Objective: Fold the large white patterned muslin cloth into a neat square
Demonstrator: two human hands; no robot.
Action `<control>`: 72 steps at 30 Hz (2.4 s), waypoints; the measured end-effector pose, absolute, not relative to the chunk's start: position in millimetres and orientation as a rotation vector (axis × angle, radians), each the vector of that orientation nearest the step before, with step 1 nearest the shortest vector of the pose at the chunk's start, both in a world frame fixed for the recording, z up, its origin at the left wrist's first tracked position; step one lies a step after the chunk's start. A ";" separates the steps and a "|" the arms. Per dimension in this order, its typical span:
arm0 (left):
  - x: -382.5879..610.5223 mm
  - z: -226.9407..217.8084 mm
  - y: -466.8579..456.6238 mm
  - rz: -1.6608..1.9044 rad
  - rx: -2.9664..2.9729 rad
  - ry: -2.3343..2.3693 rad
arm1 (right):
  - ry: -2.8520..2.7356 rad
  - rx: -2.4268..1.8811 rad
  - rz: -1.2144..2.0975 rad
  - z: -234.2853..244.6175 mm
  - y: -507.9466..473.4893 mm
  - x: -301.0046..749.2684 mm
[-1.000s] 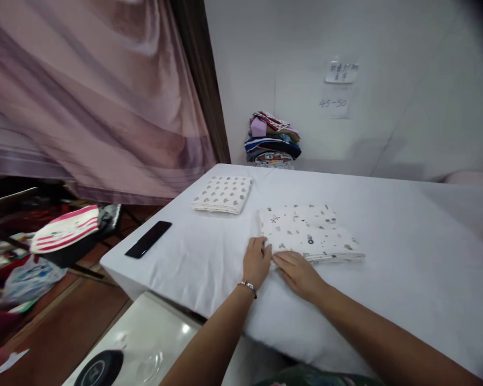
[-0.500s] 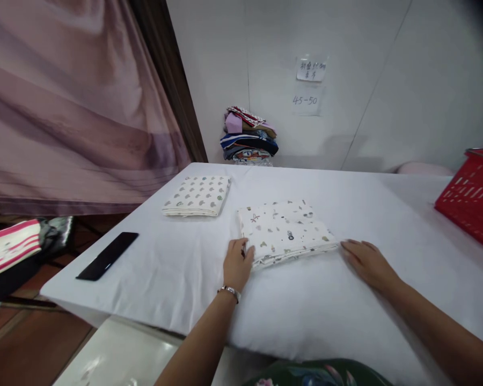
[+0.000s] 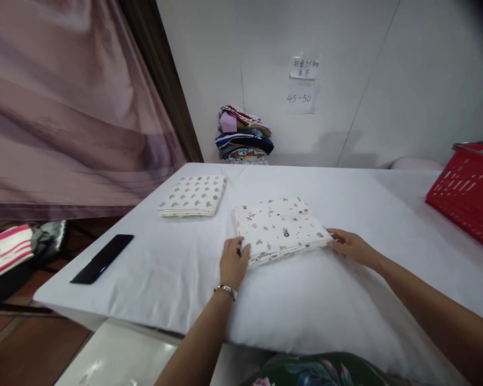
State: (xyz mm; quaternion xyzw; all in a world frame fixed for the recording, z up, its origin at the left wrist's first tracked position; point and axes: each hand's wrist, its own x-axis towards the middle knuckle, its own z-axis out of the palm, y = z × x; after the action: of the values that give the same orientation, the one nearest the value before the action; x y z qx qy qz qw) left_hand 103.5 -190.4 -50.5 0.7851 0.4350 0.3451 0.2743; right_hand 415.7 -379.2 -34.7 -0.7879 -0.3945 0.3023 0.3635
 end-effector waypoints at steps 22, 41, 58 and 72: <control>104.9 -49.0 -190.5 0.864 2.146 1.201 | -1.184 -2.167 0.186 -46.6 -380.0 398.8; 105.3 -52.0 -194.1 0.879 2.133 1.170 | -1.489 -2.088 0.097 -22.5 -366.5 375.6; 105.3 -48.0 -198.1 0.841 2.106 1.201 | -1.620 -2.267 0.122 -35.1 -324.4 382.4; 104.7 -45.4 -202.9 0.831 2.089 1.189 | -1.655 -2.408 -0.011 -75.3 -241.4 429.7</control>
State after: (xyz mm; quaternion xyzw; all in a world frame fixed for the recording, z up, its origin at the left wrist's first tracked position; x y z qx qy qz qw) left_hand 104.7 -202.9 -45.4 0.7849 0.4468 0.3121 0.2946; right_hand 429.7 -241.4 -75.3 -0.8191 -0.5631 -0.0036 0.1094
